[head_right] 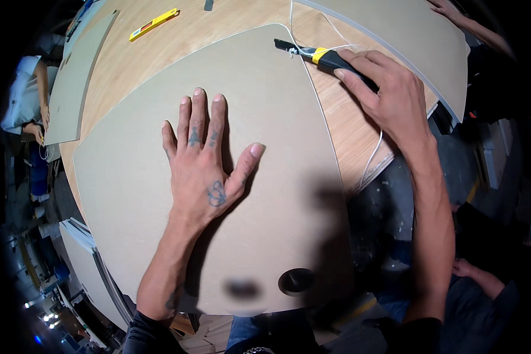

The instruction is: The person carries wooden panels across a workshop and uses a utility knife to trim excess material from the edges and around pre-cut holes on a panel.

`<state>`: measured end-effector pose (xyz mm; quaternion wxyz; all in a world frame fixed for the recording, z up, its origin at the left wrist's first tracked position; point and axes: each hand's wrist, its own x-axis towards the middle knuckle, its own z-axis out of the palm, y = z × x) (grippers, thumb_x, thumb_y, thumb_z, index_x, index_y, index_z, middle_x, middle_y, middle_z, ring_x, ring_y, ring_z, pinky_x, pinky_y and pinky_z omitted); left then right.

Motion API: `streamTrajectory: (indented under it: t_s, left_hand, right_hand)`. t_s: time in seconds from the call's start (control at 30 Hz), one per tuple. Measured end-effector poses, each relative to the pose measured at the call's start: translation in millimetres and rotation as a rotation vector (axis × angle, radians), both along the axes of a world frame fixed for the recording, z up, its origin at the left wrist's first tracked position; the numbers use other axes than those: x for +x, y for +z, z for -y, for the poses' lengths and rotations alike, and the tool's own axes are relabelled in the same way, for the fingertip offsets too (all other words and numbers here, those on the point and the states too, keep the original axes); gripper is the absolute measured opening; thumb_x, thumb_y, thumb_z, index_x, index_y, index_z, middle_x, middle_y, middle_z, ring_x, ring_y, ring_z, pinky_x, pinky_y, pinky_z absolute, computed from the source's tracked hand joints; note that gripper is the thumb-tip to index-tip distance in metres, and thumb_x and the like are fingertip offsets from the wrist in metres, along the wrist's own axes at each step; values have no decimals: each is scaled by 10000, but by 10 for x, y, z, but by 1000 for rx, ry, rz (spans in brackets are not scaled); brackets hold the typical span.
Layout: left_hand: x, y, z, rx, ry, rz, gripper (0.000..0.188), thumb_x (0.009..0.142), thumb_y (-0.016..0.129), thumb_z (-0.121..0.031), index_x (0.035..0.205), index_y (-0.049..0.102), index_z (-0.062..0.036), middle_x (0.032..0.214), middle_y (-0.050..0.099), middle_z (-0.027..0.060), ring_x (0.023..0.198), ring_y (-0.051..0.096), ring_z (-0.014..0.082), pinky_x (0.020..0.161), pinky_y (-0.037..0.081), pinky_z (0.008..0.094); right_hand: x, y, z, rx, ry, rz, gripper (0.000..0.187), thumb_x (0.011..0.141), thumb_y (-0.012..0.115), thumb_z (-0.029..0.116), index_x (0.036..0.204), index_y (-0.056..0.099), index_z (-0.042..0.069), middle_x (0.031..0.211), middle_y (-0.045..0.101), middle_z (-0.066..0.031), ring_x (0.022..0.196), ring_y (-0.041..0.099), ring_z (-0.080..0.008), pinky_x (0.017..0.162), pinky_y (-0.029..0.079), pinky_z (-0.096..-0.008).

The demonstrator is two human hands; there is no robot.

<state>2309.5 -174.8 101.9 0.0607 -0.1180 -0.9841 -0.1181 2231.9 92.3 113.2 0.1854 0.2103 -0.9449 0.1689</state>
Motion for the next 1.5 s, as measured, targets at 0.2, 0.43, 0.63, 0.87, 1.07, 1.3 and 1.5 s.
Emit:
streamTrajectory:
  t_s: [0.2,0.43,0.63,0.87,1.07,1.3,1.5]
  left_hand:
    - [3,-10,22,23,-3,13,775,804,578,-491,1372,337,-21,1436,253,240,1350,195,387,1051,81,573]
    - [11,9,32,2,-9,18,781,809,557,-506,1377,326,-22,1437,241,251,1349,184,402,1048,72,584]
    - [3,-25,3,-36,-27,5,782,828,515,-520,1387,301,-16,1444,226,252,1352,170,410,1047,75,593]
    - [160,56,-93,-41,-108,-10,810,834,489,-560,1396,277,-17,1459,208,227,1356,150,406,1056,73,586]
    - [488,-25,-318,-34,-319,-15,808,830,486,-575,1393,294,-28,1455,224,219,1354,160,402,1058,80,582]
    - [702,17,-336,-23,-682,-46,753,812,510,-561,1366,367,-71,1444,281,172,1349,202,376,1057,104,587]
    - [625,71,-205,3,-892,27,651,832,528,-516,1332,440,-108,1428,342,117,1340,264,314,1084,117,519]
  right_hand:
    - [-362,-13,-13,8,23,24,305,834,624,318,1055,676,114,926,671,-65,796,633,-218,728,491,-313]
    - [-622,2,-180,28,105,96,292,851,604,297,1068,667,112,1013,654,-69,912,612,-229,820,478,-312]
    - [-209,0,-140,58,-60,152,363,886,544,310,1158,589,74,996,608,-138,887,583,-307,799,460,-360]
    - [2086,85,29,-476,-554,447,229,794,672,208,814,556,12,655,534,-133,592,531,-253,579,437,-350]
    - [3401,-125,642,-900,-882,490,197,876,608,185,951,601,3,770,593,-31,694,518,-98,651,437,-273]
    - [4153,-178,1691,-1345,-1143,400,318,888,594,166,1125,563,-45,863,601,-57,773,545,-106,733,451,-249]
    - [4510,-143,2017,-1058,-852,437,295,812,653,94,1077,592,-19,991,624,-179,927,625,-285,811,474,-356]
